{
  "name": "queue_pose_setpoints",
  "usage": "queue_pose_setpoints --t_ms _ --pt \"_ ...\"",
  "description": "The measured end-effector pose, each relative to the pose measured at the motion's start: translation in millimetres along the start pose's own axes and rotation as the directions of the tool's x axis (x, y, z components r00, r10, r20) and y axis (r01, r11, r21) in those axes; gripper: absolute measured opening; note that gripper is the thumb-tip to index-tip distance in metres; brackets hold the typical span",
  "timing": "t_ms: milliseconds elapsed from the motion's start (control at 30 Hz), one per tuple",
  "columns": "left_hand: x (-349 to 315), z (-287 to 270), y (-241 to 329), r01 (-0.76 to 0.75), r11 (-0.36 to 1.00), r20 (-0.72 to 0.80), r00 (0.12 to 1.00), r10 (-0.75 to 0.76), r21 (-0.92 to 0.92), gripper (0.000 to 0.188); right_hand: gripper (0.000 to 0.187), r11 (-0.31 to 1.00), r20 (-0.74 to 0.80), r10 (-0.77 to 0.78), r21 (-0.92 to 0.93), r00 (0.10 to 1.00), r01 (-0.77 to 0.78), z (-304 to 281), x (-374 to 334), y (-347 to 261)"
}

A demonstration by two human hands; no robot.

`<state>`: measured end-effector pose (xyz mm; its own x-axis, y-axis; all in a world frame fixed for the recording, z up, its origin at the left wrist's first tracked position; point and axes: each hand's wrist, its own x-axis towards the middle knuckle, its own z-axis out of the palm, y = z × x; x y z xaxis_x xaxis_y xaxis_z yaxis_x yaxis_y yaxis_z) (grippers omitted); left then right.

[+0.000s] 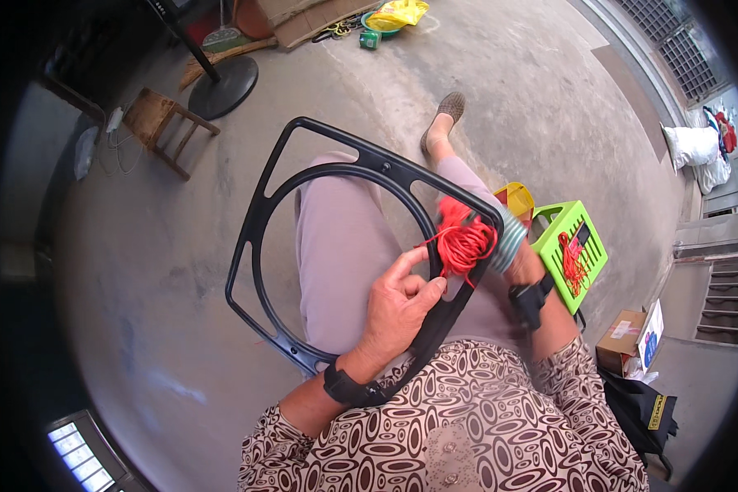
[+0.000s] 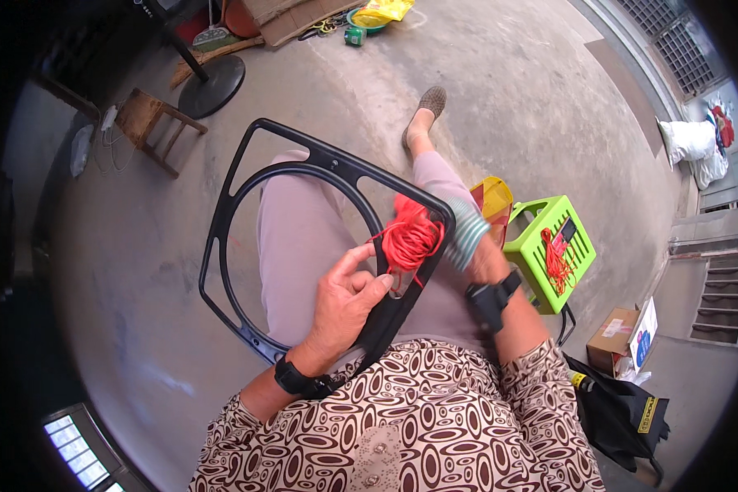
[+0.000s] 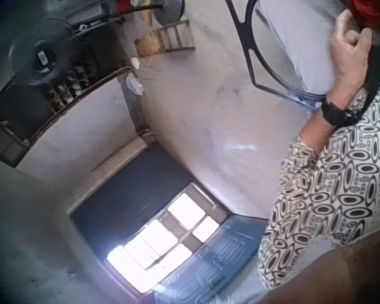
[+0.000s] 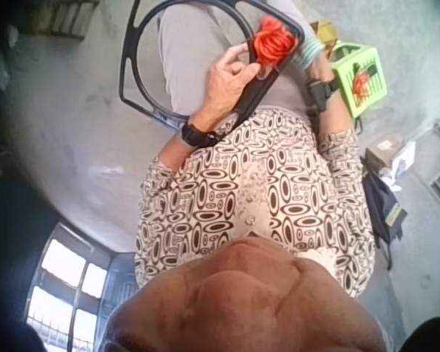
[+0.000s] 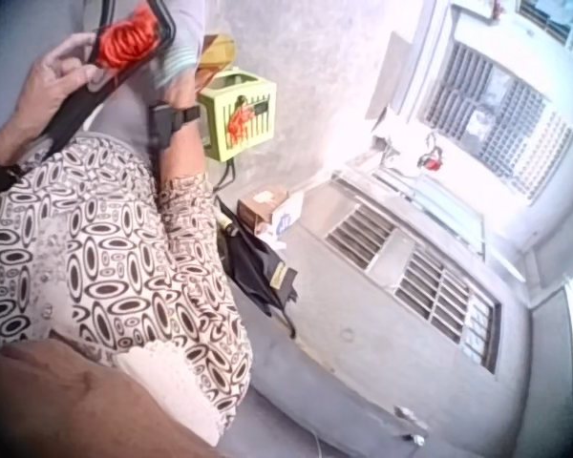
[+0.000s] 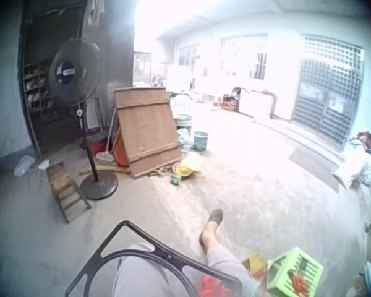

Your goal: Wrapping red string around a circular plastic frame component.

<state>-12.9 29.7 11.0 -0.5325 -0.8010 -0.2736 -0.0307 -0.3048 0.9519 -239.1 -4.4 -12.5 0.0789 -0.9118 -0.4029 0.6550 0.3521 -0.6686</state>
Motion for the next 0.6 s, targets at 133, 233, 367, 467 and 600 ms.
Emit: queue_pose_setpoints --t_ms 133,233,367,467,600 --pt "1.2 7.4 2.9 0.011 0.982 -0.049 0.999 -0.021 -0.187 0.041 0.042 0.975 0.094 0.175 -0.154 0.980 -0.160 4.5 8.3 -17.1" --pt "3.4 11.6 3.3 -0.001 0.936 -0.073 0.997 -0.027 -0.352 0.032 0.036 0.918 -0.066 0.239 -0.310 0.969 -0.248 2.5 -4.5 12.1" --pt "1.1 6.3 4.4 0.113 0.930 0.038 0.994 -0.107 -0.349 0.013 0.040 0.821 0.116 0.231 -0.556 0.966 -0.129 -15.9 2.7 31.3" --pt "1.6 5.3 5.8 0.134 0.932 0.047 0.991 -0.125 -0.337 0.007 0.039 0.929 -0.346 0.068 -0.321 0.936 -0.186 -18.9 25.0 -9.1" --pt "4.0 8.4 4.3 0.141 0.954 0.019 0.990 -0.141 -0.264 0.009 0.039 0.689 -0.182 -0.390 -0.708 0.903 0.155 30.3 33.2 -71.5"
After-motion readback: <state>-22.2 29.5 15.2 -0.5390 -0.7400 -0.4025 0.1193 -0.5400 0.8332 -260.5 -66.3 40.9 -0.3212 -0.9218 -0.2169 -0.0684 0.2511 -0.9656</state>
